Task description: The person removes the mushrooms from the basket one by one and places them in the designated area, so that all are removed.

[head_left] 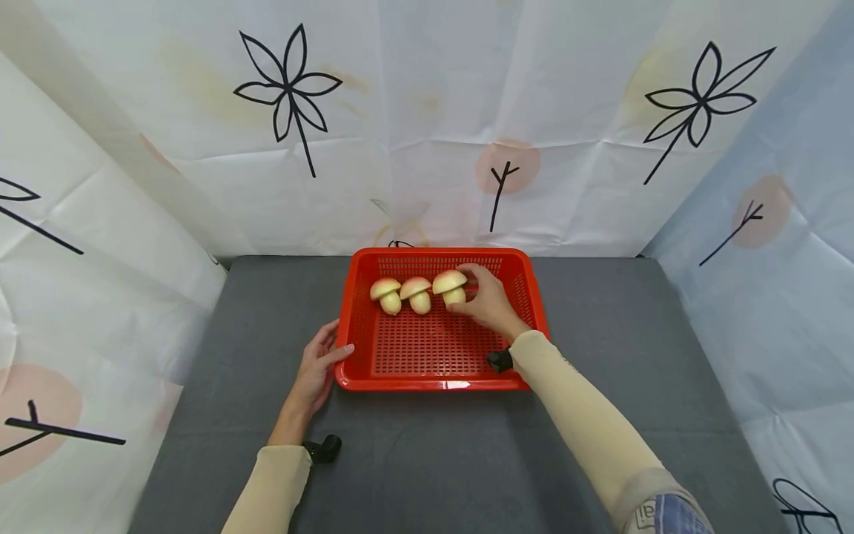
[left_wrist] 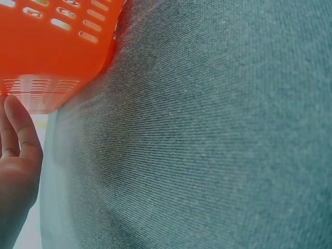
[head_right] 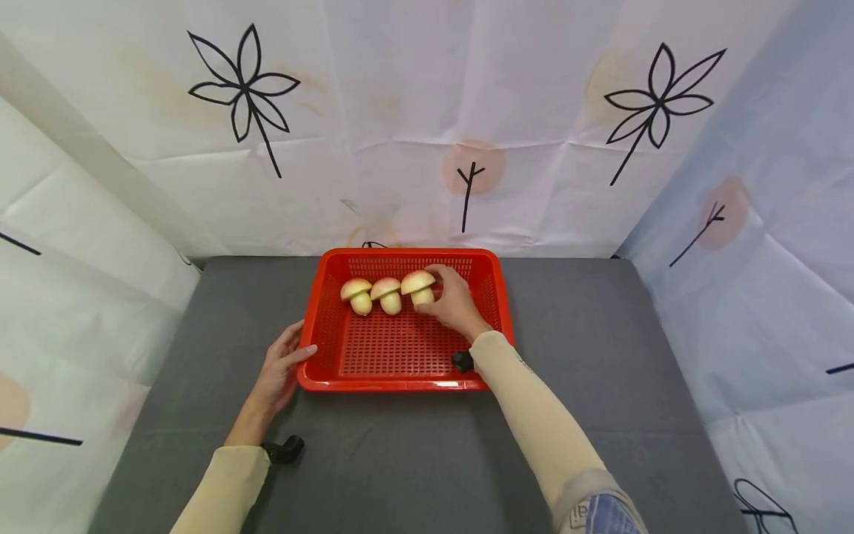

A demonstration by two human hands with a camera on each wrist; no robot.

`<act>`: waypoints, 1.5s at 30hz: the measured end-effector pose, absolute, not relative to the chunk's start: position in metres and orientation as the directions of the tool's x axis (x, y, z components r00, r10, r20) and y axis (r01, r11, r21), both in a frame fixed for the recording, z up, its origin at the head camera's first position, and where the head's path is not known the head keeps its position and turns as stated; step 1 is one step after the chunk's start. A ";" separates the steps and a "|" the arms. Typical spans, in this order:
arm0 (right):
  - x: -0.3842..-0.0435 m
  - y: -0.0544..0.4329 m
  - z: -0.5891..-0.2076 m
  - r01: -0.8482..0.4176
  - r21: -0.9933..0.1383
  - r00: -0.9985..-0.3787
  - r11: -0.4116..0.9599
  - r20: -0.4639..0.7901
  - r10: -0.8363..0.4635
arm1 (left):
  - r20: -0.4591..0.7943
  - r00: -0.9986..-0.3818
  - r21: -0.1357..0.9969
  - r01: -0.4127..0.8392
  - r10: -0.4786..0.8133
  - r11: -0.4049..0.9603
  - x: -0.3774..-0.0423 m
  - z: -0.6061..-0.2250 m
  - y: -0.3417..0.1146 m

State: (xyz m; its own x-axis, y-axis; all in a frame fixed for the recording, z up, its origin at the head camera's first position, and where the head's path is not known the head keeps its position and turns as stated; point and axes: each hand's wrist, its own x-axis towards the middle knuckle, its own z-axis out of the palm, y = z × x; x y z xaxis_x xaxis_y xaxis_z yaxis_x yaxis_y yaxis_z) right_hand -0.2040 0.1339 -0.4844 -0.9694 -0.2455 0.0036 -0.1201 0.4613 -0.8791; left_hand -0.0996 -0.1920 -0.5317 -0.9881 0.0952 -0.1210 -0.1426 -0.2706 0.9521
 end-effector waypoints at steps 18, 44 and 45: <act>-0.174 0.164 -0.425 -0.309 -0.892 -0.939 0.329 0.232 -0.255 | -0.108 -0.989 0.951 -0.133 0.104 -0.278 -0.099 -0.533 -0.193; -0.135 0.263 -0.422 -0.386 -0.887 -0.921 0.253 0.384 -0.059 | -0.119 -0.988 0.949 -0.143 0.102 -0.281 -0.099 -0.533 -0.193; -0.134 0.266 -0.424 -0.379 -0.889 -0.923 0.257 0.381 -0.044 | -0.120 -0.988 0.948 -0.144 0.102 -0.283 -0.099 -0.532 -0.193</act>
